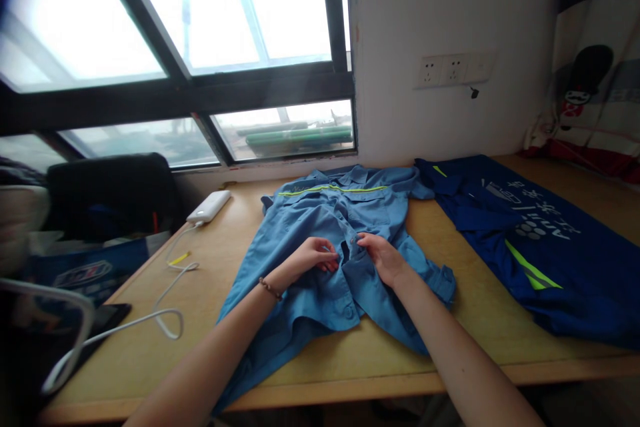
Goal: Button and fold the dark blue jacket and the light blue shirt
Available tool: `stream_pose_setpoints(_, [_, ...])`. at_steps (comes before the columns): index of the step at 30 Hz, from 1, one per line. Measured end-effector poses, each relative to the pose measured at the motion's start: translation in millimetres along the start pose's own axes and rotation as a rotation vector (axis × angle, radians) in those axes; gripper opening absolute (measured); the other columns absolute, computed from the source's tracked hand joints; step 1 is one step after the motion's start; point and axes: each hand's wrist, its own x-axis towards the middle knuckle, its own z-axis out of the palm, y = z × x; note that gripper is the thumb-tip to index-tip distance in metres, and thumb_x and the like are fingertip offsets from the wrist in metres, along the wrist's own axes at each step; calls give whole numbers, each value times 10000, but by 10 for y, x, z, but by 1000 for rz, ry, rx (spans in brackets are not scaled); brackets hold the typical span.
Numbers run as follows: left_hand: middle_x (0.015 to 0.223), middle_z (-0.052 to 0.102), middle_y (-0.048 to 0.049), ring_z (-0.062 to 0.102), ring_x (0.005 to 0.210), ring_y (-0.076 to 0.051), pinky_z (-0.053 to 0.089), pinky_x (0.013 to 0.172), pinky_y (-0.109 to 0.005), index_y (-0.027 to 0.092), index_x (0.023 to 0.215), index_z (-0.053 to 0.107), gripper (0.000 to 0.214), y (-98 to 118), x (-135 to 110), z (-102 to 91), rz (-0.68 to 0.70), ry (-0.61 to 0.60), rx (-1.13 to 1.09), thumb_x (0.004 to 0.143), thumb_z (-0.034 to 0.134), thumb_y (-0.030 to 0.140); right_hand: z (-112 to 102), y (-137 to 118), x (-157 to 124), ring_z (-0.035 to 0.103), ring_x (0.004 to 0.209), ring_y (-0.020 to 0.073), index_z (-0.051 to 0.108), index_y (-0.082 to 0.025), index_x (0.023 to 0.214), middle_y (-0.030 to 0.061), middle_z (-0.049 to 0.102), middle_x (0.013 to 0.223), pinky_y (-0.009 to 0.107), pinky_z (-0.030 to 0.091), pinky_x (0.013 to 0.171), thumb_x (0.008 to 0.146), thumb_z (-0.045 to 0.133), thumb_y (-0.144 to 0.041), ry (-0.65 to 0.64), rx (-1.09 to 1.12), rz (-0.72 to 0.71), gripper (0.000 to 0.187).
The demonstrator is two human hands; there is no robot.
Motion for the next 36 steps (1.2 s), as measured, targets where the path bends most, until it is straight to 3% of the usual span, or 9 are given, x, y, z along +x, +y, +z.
stream_pose_setpoints(4, [609,652,-50,611,547,-116,442,498,-183,114,723,557,311,8,-24,4,32,1,-64,602,704,361,19,-14,-4,612,777,186,630,-188,761,22,658,745,282,472,713,649,531,-272,-98,217,163,171])
stream_pose_setpoints(7, [653,663,-73,635,604,-145,495,568,-230,107,750,567,307,37,-59,10,14,0,-178,599,719,327,40,-21,-5,614,775,183,646,-155,773,32,670,776,269,466,723,616,565,-250,-134,293,209,200])
stream_pose_setpoints(14, [737,670,-98,652,681,-180,528,683,-298,87,774,589,307,80,-99,23,55,24,-311,605,727,302,82,-1,-16,624,766,178,673,-149,776,26,681,726,270,465,748,622,576,-218,-202,310,229,195])
stream_pose_setpoints(22, [718,669,-101,653,666,-180,528,670,-292,79,761,594,286,20,-58,4,108,9,-328,613,723,287,84,37,4,622,752,180,677,-148,760,28,679,714,281,466,750,613,603,-229,-201,325,206,183])
stream_pose_setpoints(36, [685,666,-87,646,646,-161,525,675,-294,83,752,607,264,14,-67,12,49,32,-302,623,714,288,113,35,-15,614,744,163,680,-125,758,39,680,744,260,457,733,642,621,-229,-240,349,169,167])
